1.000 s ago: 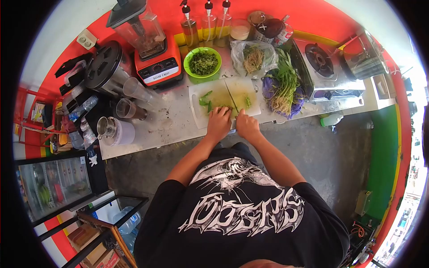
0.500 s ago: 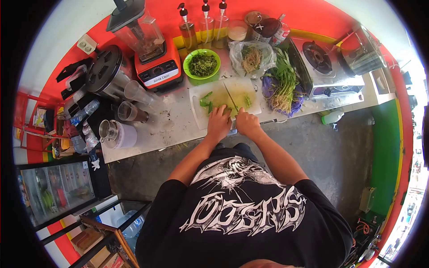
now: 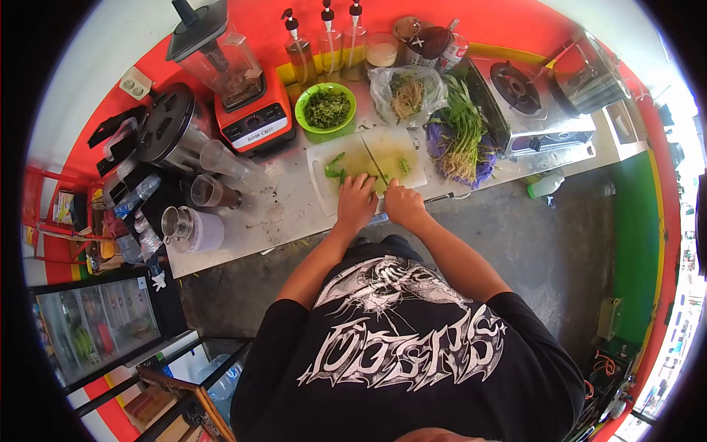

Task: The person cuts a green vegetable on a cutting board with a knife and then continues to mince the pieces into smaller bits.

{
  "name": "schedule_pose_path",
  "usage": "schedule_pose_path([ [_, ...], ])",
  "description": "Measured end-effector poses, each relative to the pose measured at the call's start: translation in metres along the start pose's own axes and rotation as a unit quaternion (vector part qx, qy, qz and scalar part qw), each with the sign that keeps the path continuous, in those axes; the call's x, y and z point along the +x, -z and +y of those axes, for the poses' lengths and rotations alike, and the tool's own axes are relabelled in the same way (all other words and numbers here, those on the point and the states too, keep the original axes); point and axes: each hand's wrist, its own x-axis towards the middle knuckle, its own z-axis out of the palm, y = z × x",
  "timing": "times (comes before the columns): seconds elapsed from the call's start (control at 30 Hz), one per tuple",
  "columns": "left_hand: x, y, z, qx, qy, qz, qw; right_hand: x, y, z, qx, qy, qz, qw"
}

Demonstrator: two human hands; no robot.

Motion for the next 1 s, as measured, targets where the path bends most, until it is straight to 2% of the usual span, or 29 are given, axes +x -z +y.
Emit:
schedule_pose_path([
  [0.13, -0.001, -0.001, -0.005, -0.010, -0.016, 0.024, 1.000, -0.013, -0.013, -0.006, 0.010, -0.027, -0.022, 0.999],
  [0.37, -0.001, 0.000, -0.005, -0.002, -0.010, 0.001, 1.000, 0.007, 0.015, -0.005, -0.012, 0.017, -0.008, 1.000],
  [0.43, 0.000, 0.002, -0.004, -0.002, -0.010, -0.001, 1.000, 0.005, 0.018, -0.005, -0.014, 0.011, -0.034, 0.999],
  [0.53, 0.000, 0.000, -0.007, -0.006, -0.016, 0.018, 1.000, -0.012, 0.003, -0.010, 0.015, -0.025, -0.028, 0.999],
  [0.67, 0.000, -0.001, -0.007, -0.016, -0.018, 0.039, 0.999, -0.003, -0.001, -0.007, 0.021, -0.029, -0.047, 0.998],
  [0.73, -0.002, -0.005, -0.007, -0.015, -0.009, 0.032, 0.999, 0.009, 0.003, -0.002, 0.034, 0.005, -0.012, 0.999],
  [1.0, -0.001, -0.004, -0.009, -0.020, -0.008, 0.041, 0.999, -0.004, -0.007, -0.009, 0.061, -0.019, -0.040, 0.997],
])
